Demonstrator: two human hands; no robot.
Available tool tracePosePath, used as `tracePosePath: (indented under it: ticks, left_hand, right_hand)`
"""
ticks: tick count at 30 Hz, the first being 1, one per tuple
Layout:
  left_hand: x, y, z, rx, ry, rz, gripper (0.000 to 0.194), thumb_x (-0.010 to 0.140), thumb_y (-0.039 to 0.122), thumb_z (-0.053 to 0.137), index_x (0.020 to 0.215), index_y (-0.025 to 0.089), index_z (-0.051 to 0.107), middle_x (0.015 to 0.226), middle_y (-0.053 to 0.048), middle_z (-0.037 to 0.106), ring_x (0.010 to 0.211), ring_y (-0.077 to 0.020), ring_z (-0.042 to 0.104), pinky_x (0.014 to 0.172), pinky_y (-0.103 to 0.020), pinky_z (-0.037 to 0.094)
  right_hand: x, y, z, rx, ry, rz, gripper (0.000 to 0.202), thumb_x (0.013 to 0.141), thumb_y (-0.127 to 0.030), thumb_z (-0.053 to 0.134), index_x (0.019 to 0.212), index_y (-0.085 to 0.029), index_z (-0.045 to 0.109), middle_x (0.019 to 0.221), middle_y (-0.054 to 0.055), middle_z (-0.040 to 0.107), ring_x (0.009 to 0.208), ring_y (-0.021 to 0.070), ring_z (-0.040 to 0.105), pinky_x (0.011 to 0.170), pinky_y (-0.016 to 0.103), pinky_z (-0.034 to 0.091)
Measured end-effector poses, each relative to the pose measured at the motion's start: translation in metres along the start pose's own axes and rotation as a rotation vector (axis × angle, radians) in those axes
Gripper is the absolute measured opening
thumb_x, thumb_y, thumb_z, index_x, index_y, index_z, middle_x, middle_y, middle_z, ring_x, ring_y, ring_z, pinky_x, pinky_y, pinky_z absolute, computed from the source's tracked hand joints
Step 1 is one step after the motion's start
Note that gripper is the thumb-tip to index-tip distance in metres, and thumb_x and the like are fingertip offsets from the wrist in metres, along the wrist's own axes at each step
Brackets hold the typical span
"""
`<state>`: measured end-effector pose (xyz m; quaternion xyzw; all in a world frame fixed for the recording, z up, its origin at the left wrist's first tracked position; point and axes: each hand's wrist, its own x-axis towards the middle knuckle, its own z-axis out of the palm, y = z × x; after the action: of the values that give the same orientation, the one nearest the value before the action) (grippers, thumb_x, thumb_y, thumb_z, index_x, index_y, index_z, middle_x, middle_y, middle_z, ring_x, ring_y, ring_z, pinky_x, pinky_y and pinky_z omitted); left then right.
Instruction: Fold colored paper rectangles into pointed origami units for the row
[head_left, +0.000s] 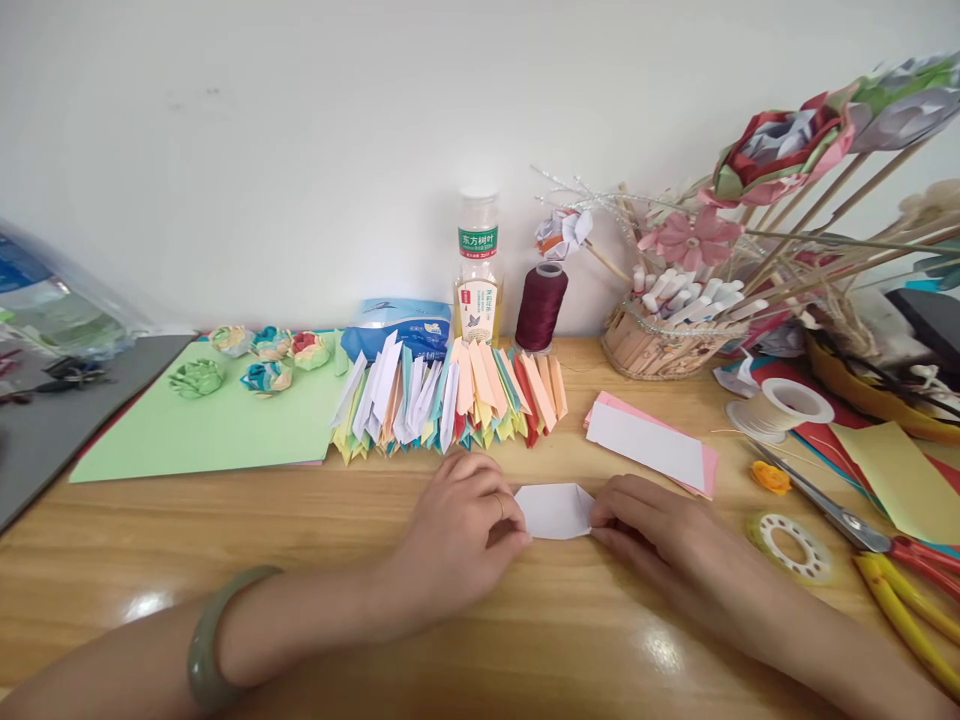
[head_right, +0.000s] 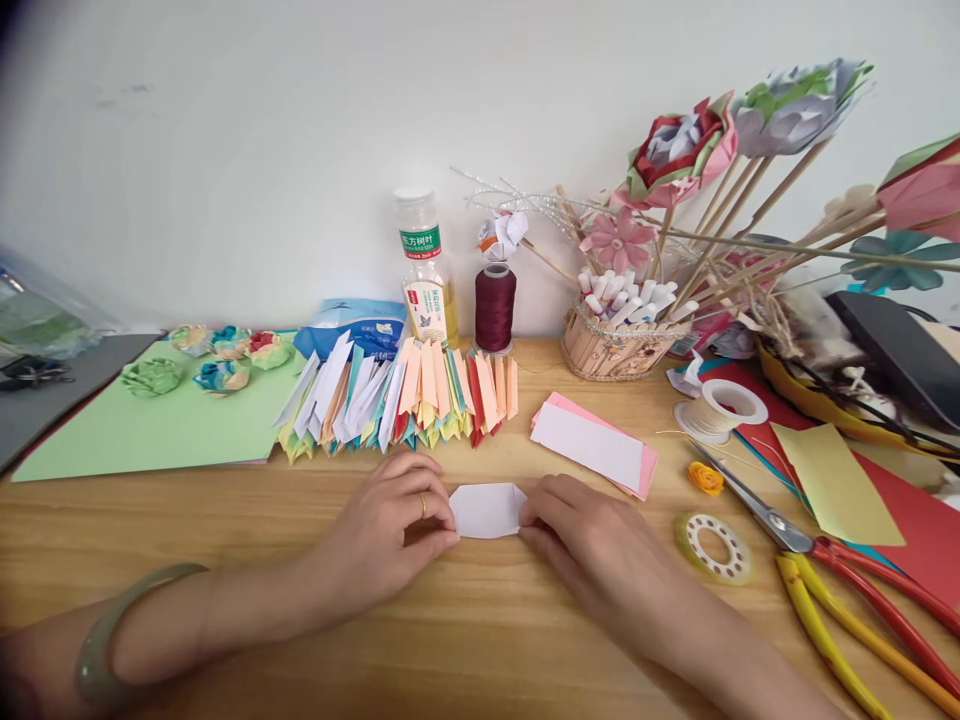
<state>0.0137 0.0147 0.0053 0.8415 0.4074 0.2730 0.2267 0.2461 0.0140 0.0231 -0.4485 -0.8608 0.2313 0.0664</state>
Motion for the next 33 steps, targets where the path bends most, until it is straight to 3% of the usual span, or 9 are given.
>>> tracePosePath:
  ticks: [13, 26, 33]
  left_hand:
    - [0.003, 0.008, 0.000, 0.047, -0.026, -0.107, 0.011, 0.081, 0.012, 0.056, 0.073, 0.014, 0.062, 0.088, -0.006, 0.054, 0.096, -0.0232, 0.042, 0.086, -0.040, 0.041]
    - [0.010, 0.009, 0.007, 0.083, -0.062, -0.232, 0.010, 0.069, 0.008, 0.058, 0.063, 0.015, 0.057, 0.086, -0.005, 0.051, 0.095, -0.0221, 0.042, 0.086, -0.038, 0.041]
    - [0.013, 0.009, 0.004, 0.075, -0.088, -0.236, 0.011, 0.069, 0.007, 0.057, 0.062, 0.015, 0.055, 0.086, -0.005, 0.051, 0.094, -0.0224, 0.042, 0.085, -0.039, 0.041]
  right_hand:
    - [0.002, 0.000, 0.012, 0.008, 0.089, 0.105, 0.023, 0.094, -0.028, 0.035, 0.079, -0.021, 0.051, 0.079, 0.003, 0.058, 0.070, 0.0181, 0.055, 0.063, 0.032, 0.042]
    - [0.003, -0.003, 0.019, -0.113, 0.191, 0.118, 0.017, 0.089, -0.021, 0.041, 0.073, -0.022, 0.049, 0.072, 0.000, 0.058, 0.063, 0.0164, 0.053, 0.055, 0.028, 0.037]
    - [0.003, -0.004, 0.013, -0.038, 0.187, 0.160, 0.006, 0.085, -0.019, 0.045, 0.086, -0.022, 0.049, 0.069, -0.001, 0.060, 0.062, 0.0161, 0.056, 0.053, 0.026, 0.037]
